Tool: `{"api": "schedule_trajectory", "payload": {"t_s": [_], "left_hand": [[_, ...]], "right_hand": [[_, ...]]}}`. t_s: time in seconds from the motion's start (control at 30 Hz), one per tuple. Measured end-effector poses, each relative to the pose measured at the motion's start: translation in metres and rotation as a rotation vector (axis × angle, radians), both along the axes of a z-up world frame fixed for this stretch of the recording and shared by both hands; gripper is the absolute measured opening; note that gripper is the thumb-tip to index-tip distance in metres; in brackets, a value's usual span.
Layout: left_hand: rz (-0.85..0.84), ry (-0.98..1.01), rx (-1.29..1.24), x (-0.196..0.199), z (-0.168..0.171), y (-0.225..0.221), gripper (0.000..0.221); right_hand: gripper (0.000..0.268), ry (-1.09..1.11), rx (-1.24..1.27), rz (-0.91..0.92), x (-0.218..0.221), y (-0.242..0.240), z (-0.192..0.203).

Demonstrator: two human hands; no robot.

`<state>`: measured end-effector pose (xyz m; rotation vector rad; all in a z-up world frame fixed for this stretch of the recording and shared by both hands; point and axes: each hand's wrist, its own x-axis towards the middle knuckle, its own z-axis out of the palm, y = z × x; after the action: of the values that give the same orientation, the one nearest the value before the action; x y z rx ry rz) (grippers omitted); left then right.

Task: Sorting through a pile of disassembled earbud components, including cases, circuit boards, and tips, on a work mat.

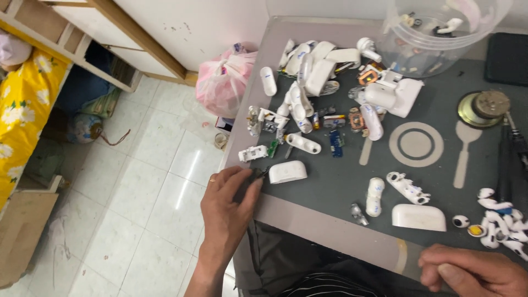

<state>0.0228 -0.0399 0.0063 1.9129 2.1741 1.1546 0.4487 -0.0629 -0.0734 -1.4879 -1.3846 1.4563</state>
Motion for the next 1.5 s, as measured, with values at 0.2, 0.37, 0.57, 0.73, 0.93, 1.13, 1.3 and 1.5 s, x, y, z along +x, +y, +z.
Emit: {"api": "schedule_trajectory", "payload": {"t_s": [0.2, 0.37, 0.57, 0.73, 0.93, 1.13, 1.3, 1.5], "left_hand": [[-0.021, 0.105, 0.108, 0.021, 0.005, 0.026, 0.023], [-0.025, 0.187, 0.051, 0.017, 0.006, 0.051, 0.019], [-0.03, 0.188, -0.053, 0.01, 0.003, 0.064, 0.01], [-0.088, 0.145, 0.051, 0.015, 0.0, 0.061, 0.006], [0.028, -0.287, 0.061, 0.023, 0.022, 0.051, 0.008], [0.12, -1.346, -0.094, 0.022, 0.027, 0.056, 0.015], [-0.027, -1.487, -0.128, 0.021, 0.02, 0.054, 0.018], [-0.027, -1.345, -0.125, 0.028, 0.027, 0.048, 0.015]], "right_hand": [[0.025, 0.178, 0.3, 0.015, -0.031, 0.008, 0.028], [0.026, 0.226, 0.239, -0.022, -0.029, 0.003, 0.025], [0.024, 0.26, 0.325, 0.043, -0.035, 0.01, 0.03], [0.026, 0.288, 0.255, -0.014, -0.034, 0.003, 0.027], [0.036, 0.272, 0.026, 0.016, 0.001, -0.009, -0.023], [0.051, 0.04, -0.221, 0.097, 0.031, -0.007, -0.049], [0.046, 0.047, -0.181, 0.068, 0.027, -0.003, -0.052], [0.035, 0.202, 0.072, 0.004, 0.001, -0.004, -0.027]]}}
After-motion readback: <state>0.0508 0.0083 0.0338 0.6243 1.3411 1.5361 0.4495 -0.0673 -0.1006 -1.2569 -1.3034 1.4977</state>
